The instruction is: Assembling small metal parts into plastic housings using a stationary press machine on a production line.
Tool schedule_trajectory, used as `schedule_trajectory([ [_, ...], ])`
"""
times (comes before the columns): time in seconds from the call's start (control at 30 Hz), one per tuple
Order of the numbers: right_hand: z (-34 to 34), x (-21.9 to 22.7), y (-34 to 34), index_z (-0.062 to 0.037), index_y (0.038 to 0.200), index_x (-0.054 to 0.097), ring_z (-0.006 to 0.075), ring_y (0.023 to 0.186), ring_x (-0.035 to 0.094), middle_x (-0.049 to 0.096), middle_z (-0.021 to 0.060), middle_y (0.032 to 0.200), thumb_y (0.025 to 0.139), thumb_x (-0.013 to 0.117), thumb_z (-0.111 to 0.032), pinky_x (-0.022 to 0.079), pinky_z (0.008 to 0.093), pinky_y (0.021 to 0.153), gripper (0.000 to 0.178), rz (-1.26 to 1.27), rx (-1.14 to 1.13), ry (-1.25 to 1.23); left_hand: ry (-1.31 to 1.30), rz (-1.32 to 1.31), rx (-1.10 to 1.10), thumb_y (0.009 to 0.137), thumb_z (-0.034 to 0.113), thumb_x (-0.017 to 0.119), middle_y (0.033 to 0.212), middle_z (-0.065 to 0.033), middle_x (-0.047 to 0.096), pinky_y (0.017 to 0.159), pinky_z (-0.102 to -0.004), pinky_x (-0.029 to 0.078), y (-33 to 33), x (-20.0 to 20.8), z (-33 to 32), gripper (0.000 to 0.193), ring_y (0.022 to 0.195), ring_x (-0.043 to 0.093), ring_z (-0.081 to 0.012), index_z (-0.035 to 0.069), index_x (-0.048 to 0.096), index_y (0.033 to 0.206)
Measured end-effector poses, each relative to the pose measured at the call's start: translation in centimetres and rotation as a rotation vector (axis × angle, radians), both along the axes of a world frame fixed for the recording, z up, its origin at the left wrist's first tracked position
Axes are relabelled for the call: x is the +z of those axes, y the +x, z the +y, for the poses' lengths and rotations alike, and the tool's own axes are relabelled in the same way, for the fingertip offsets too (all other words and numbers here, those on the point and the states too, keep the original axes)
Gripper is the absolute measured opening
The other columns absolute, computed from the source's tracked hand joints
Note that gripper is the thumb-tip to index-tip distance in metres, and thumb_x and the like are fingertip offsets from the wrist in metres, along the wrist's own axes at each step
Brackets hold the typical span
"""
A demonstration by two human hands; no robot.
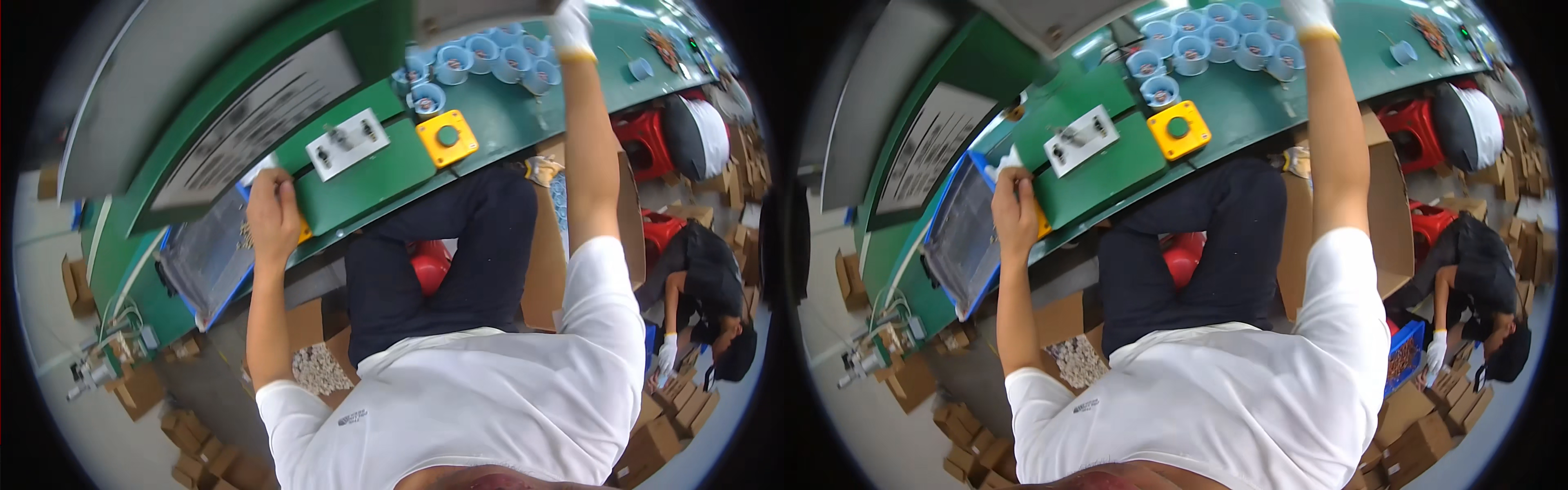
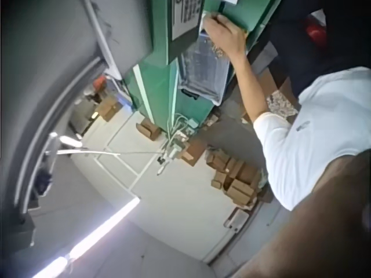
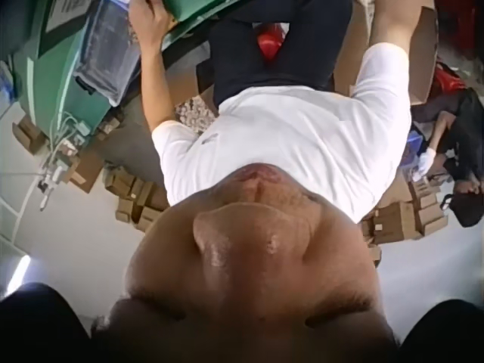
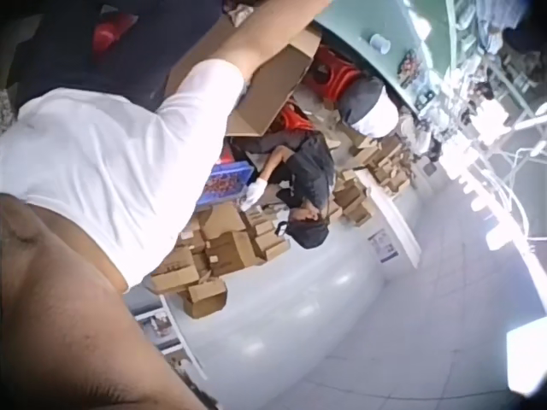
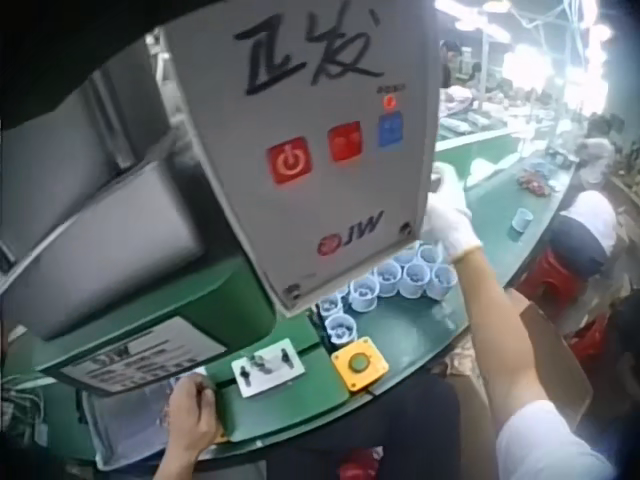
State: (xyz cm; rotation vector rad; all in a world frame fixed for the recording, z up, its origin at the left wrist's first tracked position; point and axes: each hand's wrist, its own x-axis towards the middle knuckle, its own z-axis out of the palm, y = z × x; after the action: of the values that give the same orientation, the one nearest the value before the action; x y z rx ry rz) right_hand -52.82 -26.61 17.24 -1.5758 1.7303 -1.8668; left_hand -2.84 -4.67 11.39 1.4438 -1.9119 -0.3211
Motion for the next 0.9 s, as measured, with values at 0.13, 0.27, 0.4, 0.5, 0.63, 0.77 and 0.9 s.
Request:
schedule_trajectory([
  [0.13, 14.8, -1.1, 4.6, -0.0018, 0.144, 0.062, 0.0275, 0.126, 0.07, 0.069, 0.0142, 0.139, 0.092, 0.085, -0.018, 0.056, 0.0371, 0.109, 0.058, -0.236, 0.311, 0.022, -0.03, 0.113, -0.064, 0.108, 0.007, 0.057, 0.097, -0.0182, 0.068, 0.082, -0.0416, 0.053, -1.2, -0.4, -1.0, 0.009, 0.089, 0.068, -0.0364, 0.0, 0.063, 0.106],
  [0.27, 19.4, -0.5, 16.7, -0.0008, 0.144, 0.062, 0.021, 0.116, 0.073, 0.072, 0.0113, 0.133, 0.084, 0.093, -0.013, 0.06, 0.0342, 0.102, 0.069, -0.044, 0.638, 0.11, -0.11, 0.097, -0.039, 0.109, 0.007, 0.062, 0.097, -0.016, 0.075, 0.075, -0.0365, 0.056, -1.1, -0.7, -1.0, 0.01, 0.083, 0.072, -0.0294, -0.001, 0.068, 0.11],
  [0.4, 18.5, 0.7, 23.7, -0.0074, 0.131, 0.071, 0.0341, 0.092, 0.076, 0.078, 0.0136, 0.114, 0.078, 0.092, -0.024, 0.063, 0.039, 0.081, 0.059, 0.198, 0.572, -0.125, -0.095, 0.125, -0.009, 0.106, 0.006, 0.067, 0.097, -0.0137, 0.078, 0.066, -0.0321, 0.057, -0.5, -1.0, -0.5, 0.008, 0.084, 0.075, -0.0203, -0.001, 0.071, 0.109],
  [0.5, 17.8, -0.3, 24.9, -0.0083, 0.131, 0.071, 0.0367, 0.095, 0.076, 0.078, 0.0132, 0.115, 0.078, 0.092, -0.023, 0.063, 0.0418, 0.082, 0.059, 0.385, 0.36, -0.263, -0.041, 0.162, 0.03, 0.103, 0.004, 0.071, 0.098, -0.0135, 0.078, 0.07, -0.0326, 0.06, -1.0, -0.9, -0.3, 0.008, 0.087, 0.077, -0.0209, -0.001, 0.071, 0.109],
  [0.63, 18.2, -0.7, 24.8, -0.0117, 0.134, 0.069, 0.0348, 0.098, 0.075, 0.077, 0.0125, 0.117, 0.076, 0.094, -0.026, 0.061, 0.045, 0.086, 0.065, 0.455, 0.335, -0.28, -0.109, 0.146, 0.006, 0.102, 0.003, 0.074, 0.097, -0.0113, 0.077, 0.08, -0.0319, 0.058, -1.1, -0.8, -0.1, 0.009, 0.085, 0.074, -0.0182, -0.003, 0.071, 0.109],
  [0.77, 18.5, -0.2, 25.4, -0.0117, 0.123, 0.075, 0.0343, 0.09, 0.075, 0.078, 0.0106, 0.105, 0.076, 0.096, -0.035, 0.06, 0.0457, 0.079, 0.057, 0.435, 0.269, -0.148, -0.126, 0.182, -0.003, 0.099, 0.002, 0.078, 0.097, -0.012, 0.078, 0.082, -0.0316, 0.059, -0.8, -0.7, 0.0, 0.014, 0.087, 0.074, -0.0183, -0.003, 0.075, 0.111],
  [0.9, 17.6, 1.5, 25.4, -0.0108, 0.12, 0.075, 0.0348, 0.091, 0.076, 0.077, 0.0113, 0.101, 0.076, 0.096, -0.04, 0.061, 0.0459, 0.08, 0.057, 0.522, 0.284, -0.083, -0.183, 0.108, -0.069, 0.098, 0.002, 0.078, 0.101, -0.0136, 0.079, 0.073, -0.0335, 0.064, -0.5, -0.3, -0.2, 0.016, 0.089, 0.078, -0.0236, -0.001, 0.077, 0.113],
])
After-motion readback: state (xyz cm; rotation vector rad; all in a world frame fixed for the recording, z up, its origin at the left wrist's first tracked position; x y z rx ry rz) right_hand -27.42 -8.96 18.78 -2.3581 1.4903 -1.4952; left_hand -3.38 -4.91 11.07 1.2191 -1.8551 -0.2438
